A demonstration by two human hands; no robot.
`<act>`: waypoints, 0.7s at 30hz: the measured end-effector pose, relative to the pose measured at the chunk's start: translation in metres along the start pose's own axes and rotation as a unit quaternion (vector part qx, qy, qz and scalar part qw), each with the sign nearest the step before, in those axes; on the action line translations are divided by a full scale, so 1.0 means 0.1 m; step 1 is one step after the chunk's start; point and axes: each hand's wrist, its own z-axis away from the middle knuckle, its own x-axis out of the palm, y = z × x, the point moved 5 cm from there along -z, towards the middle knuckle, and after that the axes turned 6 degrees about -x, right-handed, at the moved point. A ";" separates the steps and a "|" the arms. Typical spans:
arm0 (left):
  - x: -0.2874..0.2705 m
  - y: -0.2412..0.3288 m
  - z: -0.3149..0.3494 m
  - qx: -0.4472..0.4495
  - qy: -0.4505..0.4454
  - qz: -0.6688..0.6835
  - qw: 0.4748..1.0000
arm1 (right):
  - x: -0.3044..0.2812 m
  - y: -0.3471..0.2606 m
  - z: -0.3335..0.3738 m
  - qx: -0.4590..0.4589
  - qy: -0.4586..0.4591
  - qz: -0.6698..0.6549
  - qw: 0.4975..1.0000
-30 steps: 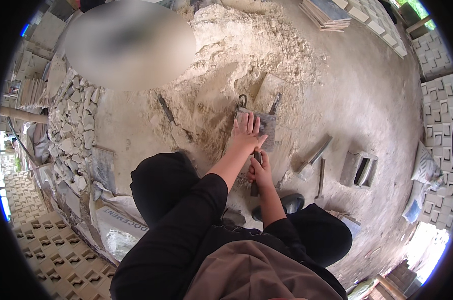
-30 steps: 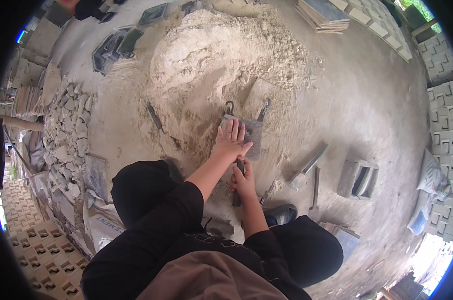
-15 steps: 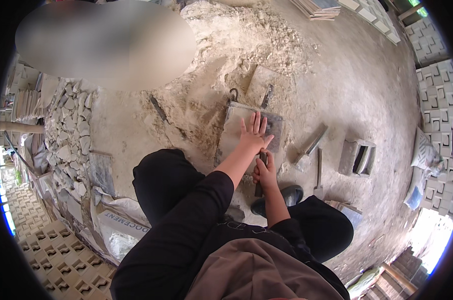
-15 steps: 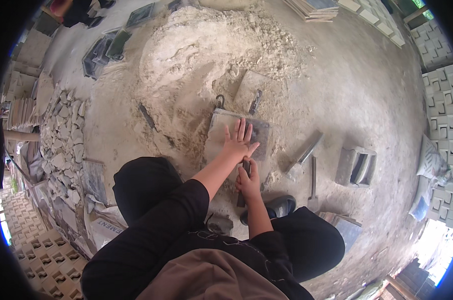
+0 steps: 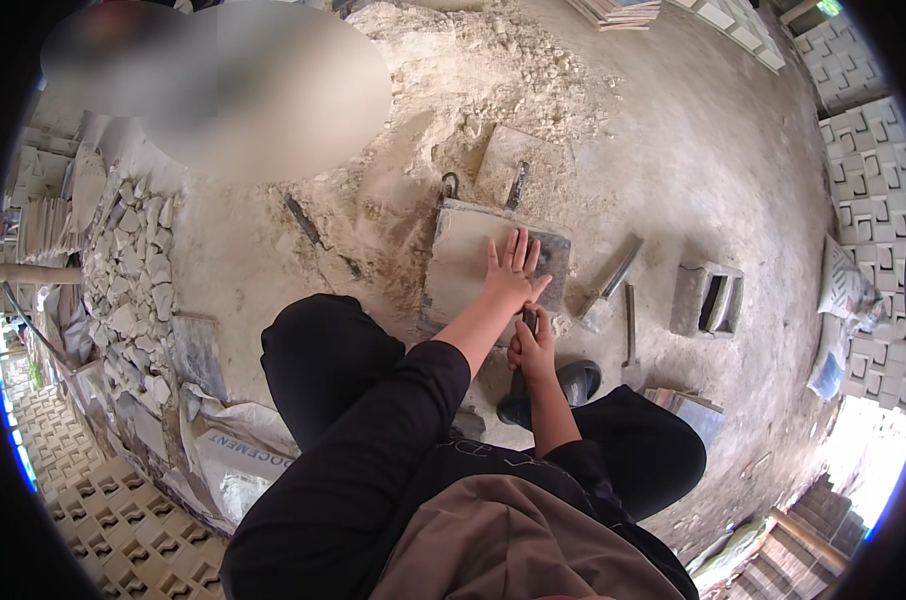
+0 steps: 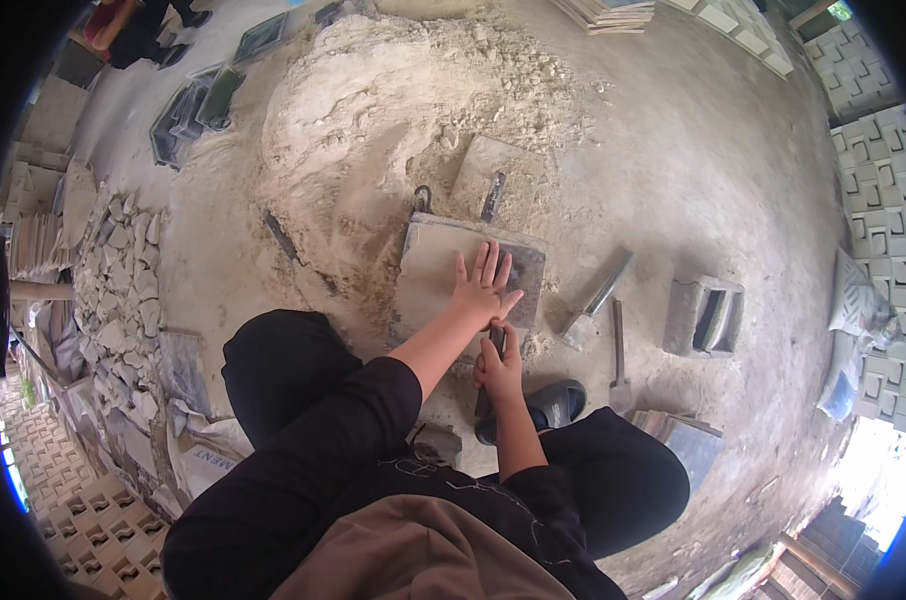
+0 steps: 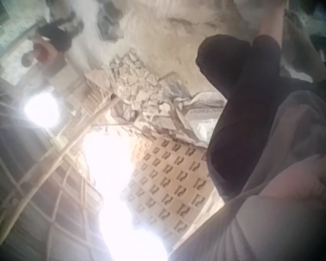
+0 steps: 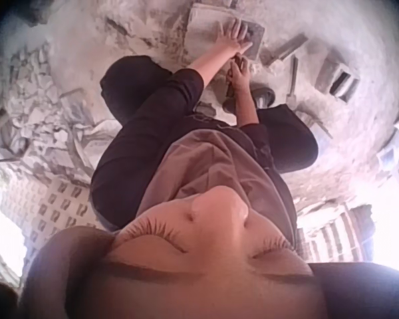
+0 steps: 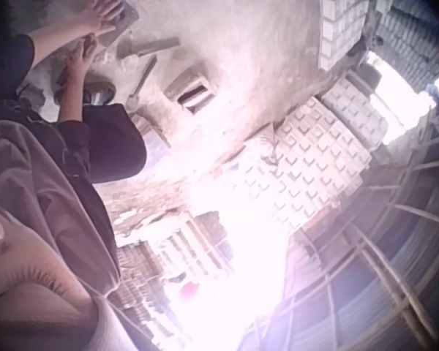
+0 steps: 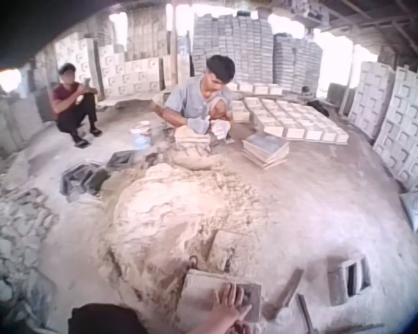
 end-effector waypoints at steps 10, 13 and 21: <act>-0.02 0.09 0.39 0.057 0.054 0.054 0.995 | -0.11 -0.10 0.35 0.000 -0.039 0.017 0.999; -0.19 -0.08 0.54 0.032 0.155 0.077 0.984 | 0.06 -0.11 0.49 0.035 -0.100 0.025 0.994; 0.12 -0.91 1.05 -0.120 0.037 0.034 0.992 | 0.46 0.47 0.62 0.112 -0.238 0.027 0.964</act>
